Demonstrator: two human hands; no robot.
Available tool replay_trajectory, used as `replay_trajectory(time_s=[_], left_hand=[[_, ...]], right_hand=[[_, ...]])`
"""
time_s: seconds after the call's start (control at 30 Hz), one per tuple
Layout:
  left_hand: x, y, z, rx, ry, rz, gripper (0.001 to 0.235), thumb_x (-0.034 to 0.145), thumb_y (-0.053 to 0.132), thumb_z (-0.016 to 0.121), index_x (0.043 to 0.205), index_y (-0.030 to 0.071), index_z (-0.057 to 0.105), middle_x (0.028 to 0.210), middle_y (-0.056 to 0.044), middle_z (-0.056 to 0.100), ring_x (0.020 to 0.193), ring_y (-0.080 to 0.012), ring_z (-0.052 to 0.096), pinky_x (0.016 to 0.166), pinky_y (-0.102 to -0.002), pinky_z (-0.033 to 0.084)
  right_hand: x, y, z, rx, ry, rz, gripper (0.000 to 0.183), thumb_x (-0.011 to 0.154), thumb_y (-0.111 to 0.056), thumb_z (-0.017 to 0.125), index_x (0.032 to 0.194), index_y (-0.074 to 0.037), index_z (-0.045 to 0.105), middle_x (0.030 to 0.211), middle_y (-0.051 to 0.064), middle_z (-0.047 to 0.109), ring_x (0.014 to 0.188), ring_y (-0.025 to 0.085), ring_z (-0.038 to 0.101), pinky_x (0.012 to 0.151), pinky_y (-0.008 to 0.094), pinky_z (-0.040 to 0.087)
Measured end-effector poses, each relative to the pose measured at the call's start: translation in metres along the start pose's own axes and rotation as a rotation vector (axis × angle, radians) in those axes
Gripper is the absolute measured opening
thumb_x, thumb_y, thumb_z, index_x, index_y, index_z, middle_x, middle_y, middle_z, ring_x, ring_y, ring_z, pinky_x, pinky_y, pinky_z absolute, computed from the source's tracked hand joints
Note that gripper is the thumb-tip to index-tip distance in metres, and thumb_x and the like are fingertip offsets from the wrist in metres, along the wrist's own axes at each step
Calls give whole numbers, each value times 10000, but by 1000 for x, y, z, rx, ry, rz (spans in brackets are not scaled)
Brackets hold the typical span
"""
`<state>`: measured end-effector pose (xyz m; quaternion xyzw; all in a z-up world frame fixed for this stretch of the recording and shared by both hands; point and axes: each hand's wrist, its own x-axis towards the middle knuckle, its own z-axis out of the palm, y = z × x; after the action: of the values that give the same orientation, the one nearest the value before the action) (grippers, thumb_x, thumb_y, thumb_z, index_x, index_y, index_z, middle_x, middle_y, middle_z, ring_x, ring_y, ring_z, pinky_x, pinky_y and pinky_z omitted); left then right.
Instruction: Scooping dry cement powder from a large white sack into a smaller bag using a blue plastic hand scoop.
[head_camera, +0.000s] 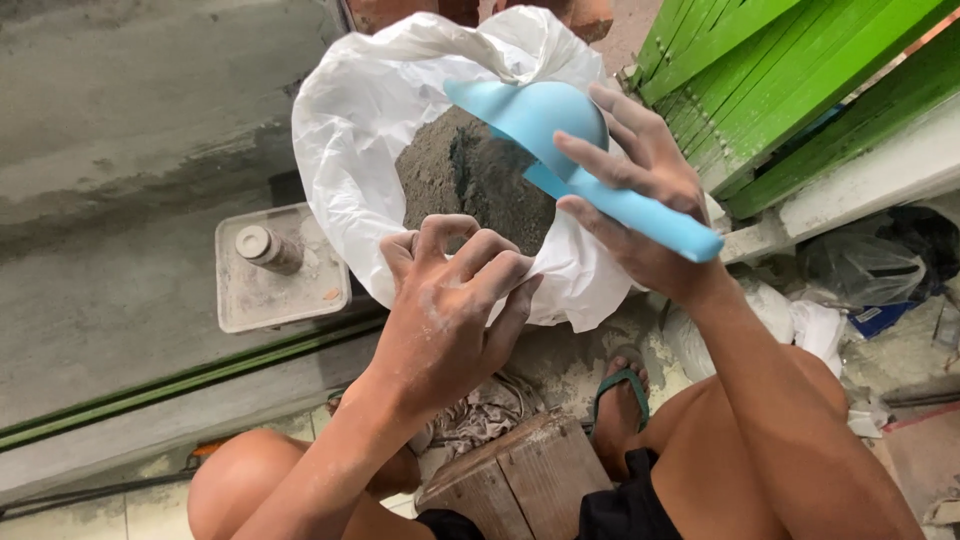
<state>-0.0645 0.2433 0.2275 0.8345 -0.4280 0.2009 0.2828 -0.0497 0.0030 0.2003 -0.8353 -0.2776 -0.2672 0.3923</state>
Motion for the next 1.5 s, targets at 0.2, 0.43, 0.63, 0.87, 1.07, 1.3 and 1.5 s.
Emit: replay_trajectory(time_s=[0.2, 0.43, 0.63, 0.87, 1.07, 1.3, 1.5], left_hand=[[3, -7, -1, 44, 21, -22, 101, 1015, 157, 635, 931, 105, 612, 948, -7, 621, 1040, -333, 491, 797, -489, 332], [9, -6, -2, 40, 24, -35, 124, 995, 205, 681, 899, 135, 647, 920, 28, 633, 1026, -299, 513, 712, -478, 266], [13, -7, 1, -18, 77, -56, 266, 900, 439, 728, 987, 194, 672, 943, 46, 692, 1055, -239, 523, 834, -422, 357], [28, 65, -3, -362, 342, 212, 109, 949, 88, 563, 898, 59, 656, 852, -109, 660, 752, -248, 601, 748, -387, 424], [2, 95, 108, -735, -346, 129, 204, 983, 248, 560, 1055, 73, 636, 912, -92, 636, 809, -261, 614, 734, -394, 457], [-22, 19, 280, -574, -818, -981, 910, 978, 637, 521, 1535, -53, 320, 1564, -316, 378, 1488, -426, 352, 1213, -577, 282], [24, 24, 282, -682, -346, -1049, 818, 973, 480, 671, 1490, -41, 311, 1468, -343, 422, 1369, -463, 488, 1106, -552, 474]], right_hand=[[-10, 8, -2, 44, 102, 24, 393, 1125, -244, 639, 1497, -197, 523, 1625, 263, 335, 1538, 534, 433, 1284, 681, 500], [-19, 4, -15, 44, 170, 91, 420, 1136, -358, 588, 1523, -228, 488, 1612, 277, 395, 1541, 445, 426, 1253, 619, 461], [-30, 5, -32, 456, 454, 409, 732, 1087, -416, 547, 1627, -15, 256, 1582, 254, 407, 1371, 378, 571, 918, 397, 679], [-59, 23, -82, 790, 906, 690, 846, 857, -506, 719, 1594, -261, 383, 1667, 105, 455, 1423, 375, 625, 964, 562, 761], [-110, 60, -121, 646, 1011, 843, 697, 892, -453, 725, 1518, -247, 497, 1597, 110, 498, 1403, 429, 620, 953, 589, 765], [-191, 106, -98, 390, 1081, 1059, 456, 1021, -372, 693, 1443, -240, 579, 1494, 294, 386, 1284, 642, 481, 918, 655, 689], [-211, 136, -60, 490, 940, 1305, 386, 968, -273, 702, 1329, -137, 691, 1464, 401, 415, 1258, 579, 549, 765, 660, 662]])
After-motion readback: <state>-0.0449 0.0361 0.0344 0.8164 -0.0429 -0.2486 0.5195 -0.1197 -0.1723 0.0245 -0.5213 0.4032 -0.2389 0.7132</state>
